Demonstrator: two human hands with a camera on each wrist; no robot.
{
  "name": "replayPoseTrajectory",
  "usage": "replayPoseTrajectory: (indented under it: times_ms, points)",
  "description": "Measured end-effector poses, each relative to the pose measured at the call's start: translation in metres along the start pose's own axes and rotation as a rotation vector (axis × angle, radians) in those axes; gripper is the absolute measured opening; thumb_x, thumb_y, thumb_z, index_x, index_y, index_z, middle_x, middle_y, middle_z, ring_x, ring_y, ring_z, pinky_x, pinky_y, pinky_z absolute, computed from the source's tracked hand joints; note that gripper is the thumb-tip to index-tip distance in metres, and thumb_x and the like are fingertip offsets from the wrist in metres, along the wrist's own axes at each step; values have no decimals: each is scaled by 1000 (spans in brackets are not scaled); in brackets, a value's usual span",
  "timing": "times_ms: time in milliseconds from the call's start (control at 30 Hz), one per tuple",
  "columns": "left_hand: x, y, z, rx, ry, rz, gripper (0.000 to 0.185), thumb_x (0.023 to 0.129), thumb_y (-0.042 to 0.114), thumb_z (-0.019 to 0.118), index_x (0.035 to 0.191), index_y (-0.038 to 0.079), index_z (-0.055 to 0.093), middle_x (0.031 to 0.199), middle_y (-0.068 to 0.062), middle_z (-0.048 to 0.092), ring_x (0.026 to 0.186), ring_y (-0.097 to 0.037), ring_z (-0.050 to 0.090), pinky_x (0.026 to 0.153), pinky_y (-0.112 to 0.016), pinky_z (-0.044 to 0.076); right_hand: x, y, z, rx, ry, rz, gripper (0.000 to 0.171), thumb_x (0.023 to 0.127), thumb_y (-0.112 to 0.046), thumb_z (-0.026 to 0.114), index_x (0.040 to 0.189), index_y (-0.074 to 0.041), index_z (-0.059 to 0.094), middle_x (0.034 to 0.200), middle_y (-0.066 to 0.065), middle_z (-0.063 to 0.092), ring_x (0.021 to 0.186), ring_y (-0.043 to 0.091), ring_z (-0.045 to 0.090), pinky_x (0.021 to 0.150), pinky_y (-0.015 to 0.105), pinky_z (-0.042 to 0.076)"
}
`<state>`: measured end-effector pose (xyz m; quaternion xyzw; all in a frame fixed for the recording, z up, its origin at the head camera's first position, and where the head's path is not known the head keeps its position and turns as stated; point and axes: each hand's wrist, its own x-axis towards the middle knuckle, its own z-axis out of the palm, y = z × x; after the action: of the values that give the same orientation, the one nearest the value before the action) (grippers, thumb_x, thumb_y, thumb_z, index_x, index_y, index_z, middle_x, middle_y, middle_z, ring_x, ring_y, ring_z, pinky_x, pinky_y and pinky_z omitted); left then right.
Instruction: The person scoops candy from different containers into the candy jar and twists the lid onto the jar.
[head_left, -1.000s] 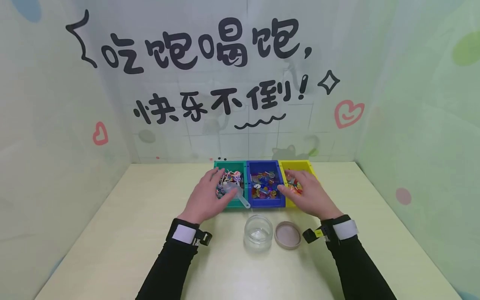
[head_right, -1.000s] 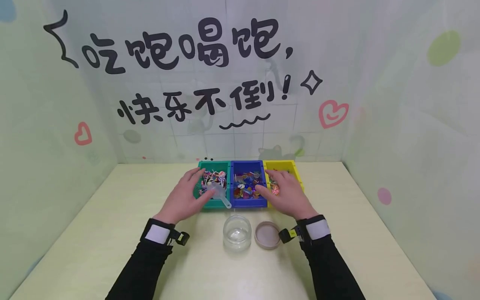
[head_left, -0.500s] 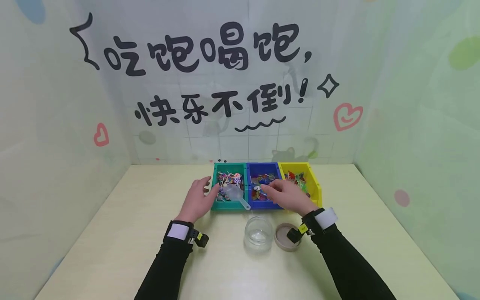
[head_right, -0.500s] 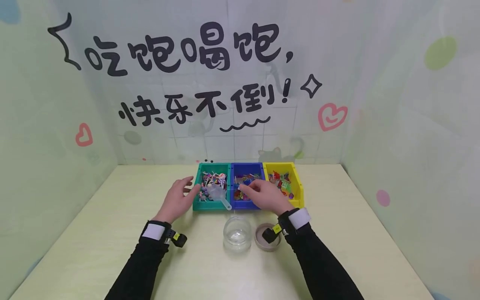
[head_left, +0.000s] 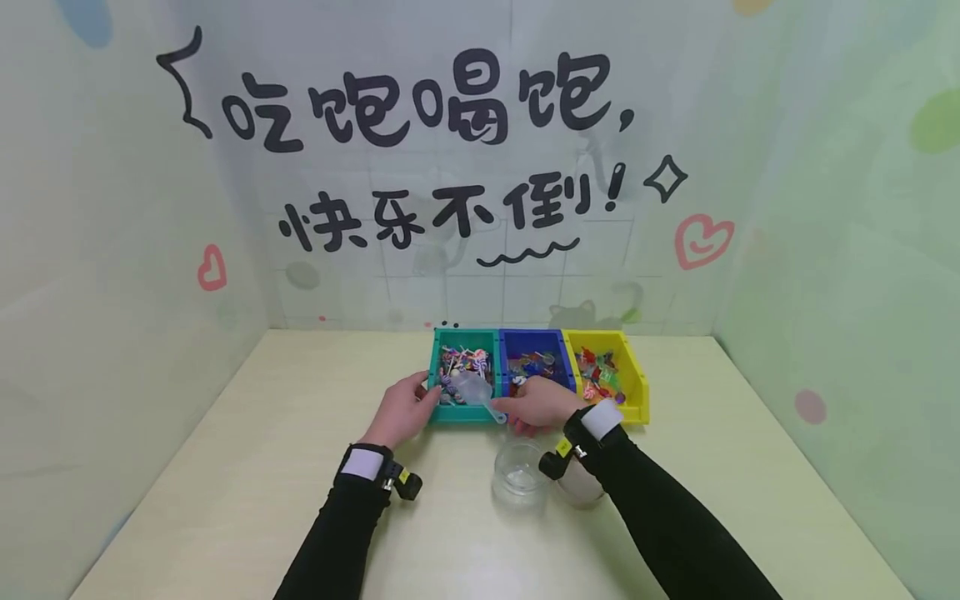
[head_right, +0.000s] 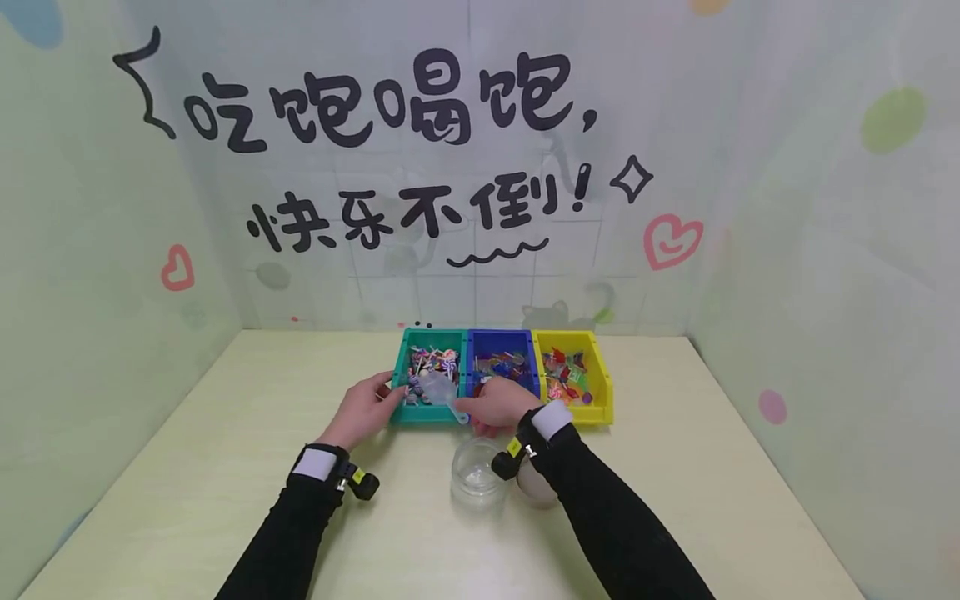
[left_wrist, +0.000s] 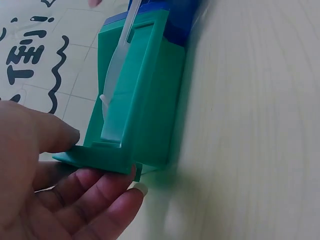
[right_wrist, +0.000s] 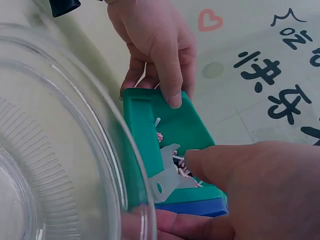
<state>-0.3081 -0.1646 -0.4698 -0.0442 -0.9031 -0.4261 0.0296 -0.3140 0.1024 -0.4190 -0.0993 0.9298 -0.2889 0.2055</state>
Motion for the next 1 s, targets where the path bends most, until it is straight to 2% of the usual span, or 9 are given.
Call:
replayPoseTrajectory:
  times_ms: [133, 333, 433, 533, 667, 833, 1000]
  points:
    - [0, -1, 2, -6, -3, 14, 51, 112, 26, 62, 157, 3, 58, 89, -9, 65, 75, -21, 56, 62, -30, 46, 8, -1, 7, 27, -21, 27, 48, 104, -54, 71, 86, -11, 81, 77, 2, 77, 68, 18, 63, 59, 26, 47]
    - [0, -1, 2, -2, -16, 13, 52, 113, 26, 60, 160, 5, 56, 87, -8, 61, 74, -21, 55, 62, -30, 45, 9, -3, 10, 16, -40, -15, 42, 108, -41, 70, 80, -12, 81, 72, -1, 72, 65, 15, 55, 59, 25, 43]
    - [0, -2, 1, 4, -19, 5, 53, 113, 26, 60, 162, 5, 53, 88, -9, 61, 76, -21, 55, 62, -30, 45, 6, -7, 6, 34, -14, -33, 40, 111, -36, 65, 84, -11, 78, 75, 0, 71, 66, 16, 57, 59, 26, 41]
    - [1, -2, 0, 13, -15, 13, 54, 113, 25, 59, 162, 4, 52, 90, -11, 62, 77, -22, 56, 61, -30, 45, 1, -14, 0, 59, 54, -63, 39, 114, -34, 58, 88, -9, 73, 80, 3, 72, 70, 21, 64, 62, 27, 43]
    - [2, -1, -1, 21, -12, 16, 54, 113, 24, 58, 162, 3, 51, 91, -11, 62, 79, -22, 56, 62, -30, 45, -5, -26, -10, 59, 153, -120, 42, 116, -32, 52, 84, -9, 66, 81, 8, 73, 74, 27, 71, 67, 30, 47]
    - [1, -1, 0, 27, -11, 16, 55, 113, 25, 60, 163, 3, 51, 90, -11, 62, 78, -22, 55, 63, -30, 45, -12, -43, -23, 118, 187, -129, 50, 115, -34, 51, 73, -10, 63, 67, 7, 64, 65, 27, 66, 61, 30, 47]
    - [0, 0, 0, 25, -13, 6, 55, 113, 25, 61, 162, 4, 52, 91, -11, 62, 80, -22, 55, 64, -30, 45, -12, -55, -32, 180, 176, -78, 55, 112, -37, 55, 66, -9, 66, 61, 4, 63, 53, 21, 58, 49, 28, 43]
